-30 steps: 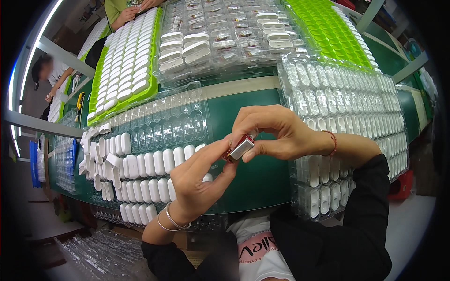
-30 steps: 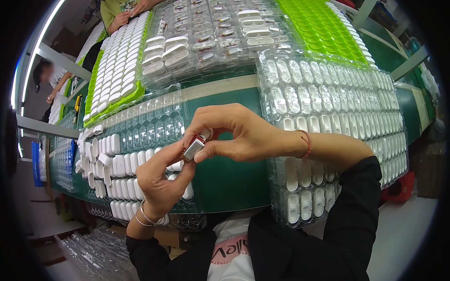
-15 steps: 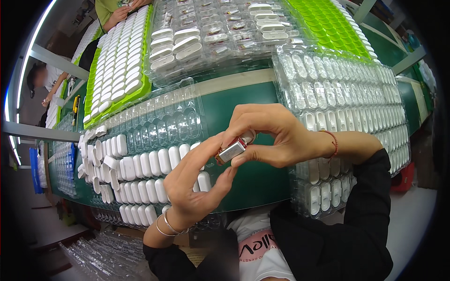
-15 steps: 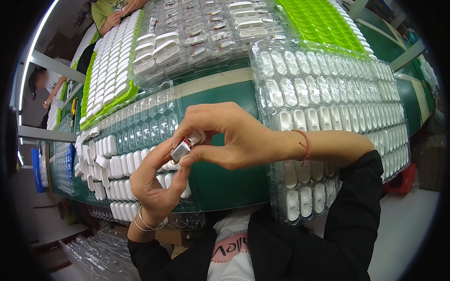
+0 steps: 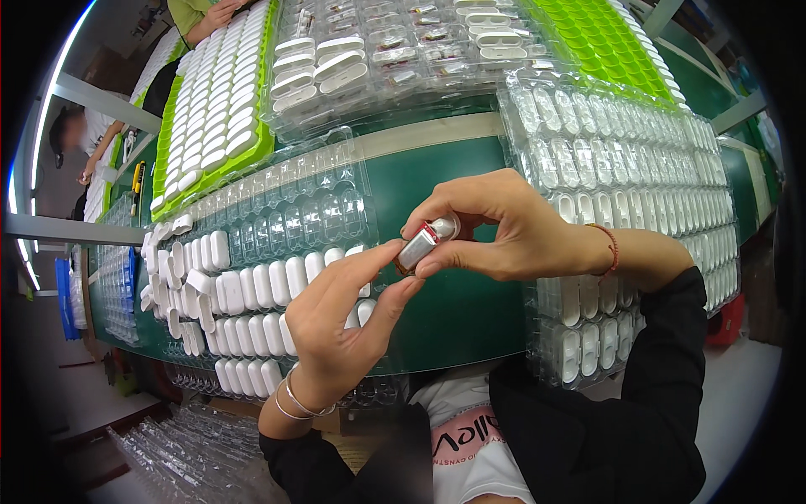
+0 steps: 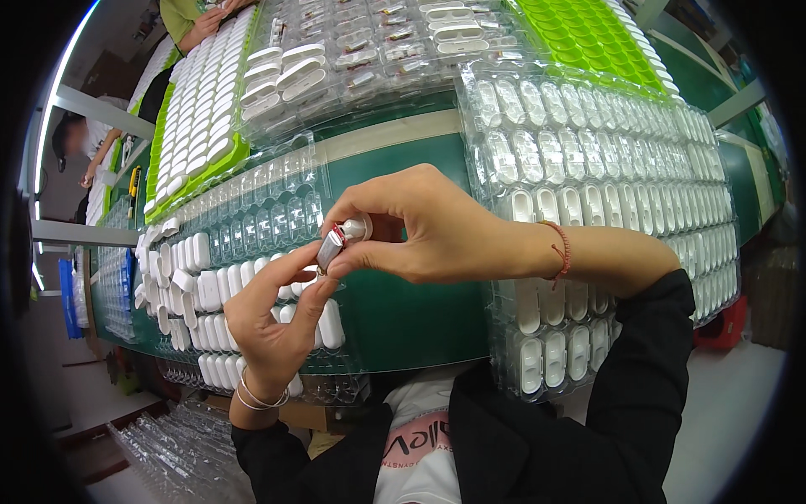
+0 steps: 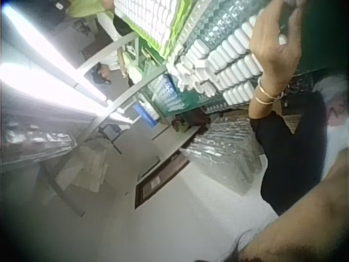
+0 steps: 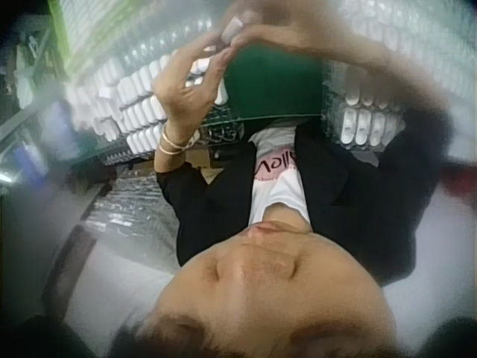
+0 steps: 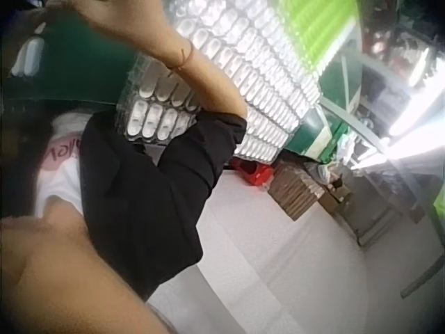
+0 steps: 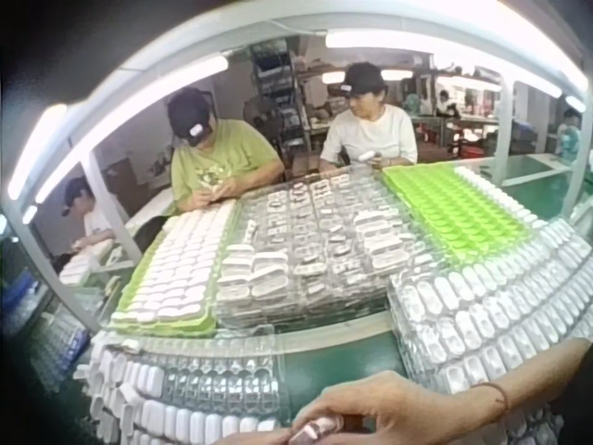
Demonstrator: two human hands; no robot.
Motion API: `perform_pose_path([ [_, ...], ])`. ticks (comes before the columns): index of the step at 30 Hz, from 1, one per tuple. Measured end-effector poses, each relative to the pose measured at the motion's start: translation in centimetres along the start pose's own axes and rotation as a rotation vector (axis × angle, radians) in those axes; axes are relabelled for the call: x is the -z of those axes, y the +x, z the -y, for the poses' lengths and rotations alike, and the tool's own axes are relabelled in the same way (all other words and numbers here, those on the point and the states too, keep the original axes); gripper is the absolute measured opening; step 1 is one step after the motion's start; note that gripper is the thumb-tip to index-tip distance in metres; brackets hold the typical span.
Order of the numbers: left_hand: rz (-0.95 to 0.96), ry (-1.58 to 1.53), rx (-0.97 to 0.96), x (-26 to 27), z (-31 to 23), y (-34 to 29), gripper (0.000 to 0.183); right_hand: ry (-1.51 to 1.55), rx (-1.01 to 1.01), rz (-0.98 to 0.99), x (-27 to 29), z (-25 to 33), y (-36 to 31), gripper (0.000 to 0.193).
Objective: The person assembles small electronic components, likely wireless earbuds, by hand. They pick up white charging cases and small red circuit boards, insert the boards into the cases, and place the finished units into clear plastic trays on a green workbench.
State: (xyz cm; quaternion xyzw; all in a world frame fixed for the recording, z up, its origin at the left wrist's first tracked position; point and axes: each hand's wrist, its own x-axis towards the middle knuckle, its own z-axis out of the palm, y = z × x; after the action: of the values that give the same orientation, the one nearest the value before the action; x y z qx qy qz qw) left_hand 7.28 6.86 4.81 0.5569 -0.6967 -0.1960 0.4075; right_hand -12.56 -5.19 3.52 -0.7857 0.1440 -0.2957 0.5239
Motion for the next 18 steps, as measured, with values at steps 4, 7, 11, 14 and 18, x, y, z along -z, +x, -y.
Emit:
perform_pose_path([
  [4, -0.115, 0.075, -0.194, -0.5, 0.0, 1.1, 0.033, -0.136, 0.061, -0.021, -0.1, 0.2, 0.0, 0.028],
  [7, -0.097, 0.185, -0.286, -0.8, 0.0, 1.3, 0.033, -0.277, 0.128, -0.063, -0.7, 0.0, -0.4, 0.030],
  [11, -0.121, 0.253, -0.345, -1.7, 0.2, 1.1, 0.031, -0.393, 0.137, -0.096, -1.2, 0.3, -0.9, 0.025],
  [14, -0.153, 0.272, -0.374, -2.2, 0.3, 1.1, 0.029, -0.452, 0.130, -0.089, -1.6, 0.5, -1.4, 0.022],
  [18, -0.223, 0.244, -0.367, -3.1, 0.7, 0.9, 0.027, -0.505, 0.220, -0.156, -1.8, 0.1, -1.3, 0.027],
])
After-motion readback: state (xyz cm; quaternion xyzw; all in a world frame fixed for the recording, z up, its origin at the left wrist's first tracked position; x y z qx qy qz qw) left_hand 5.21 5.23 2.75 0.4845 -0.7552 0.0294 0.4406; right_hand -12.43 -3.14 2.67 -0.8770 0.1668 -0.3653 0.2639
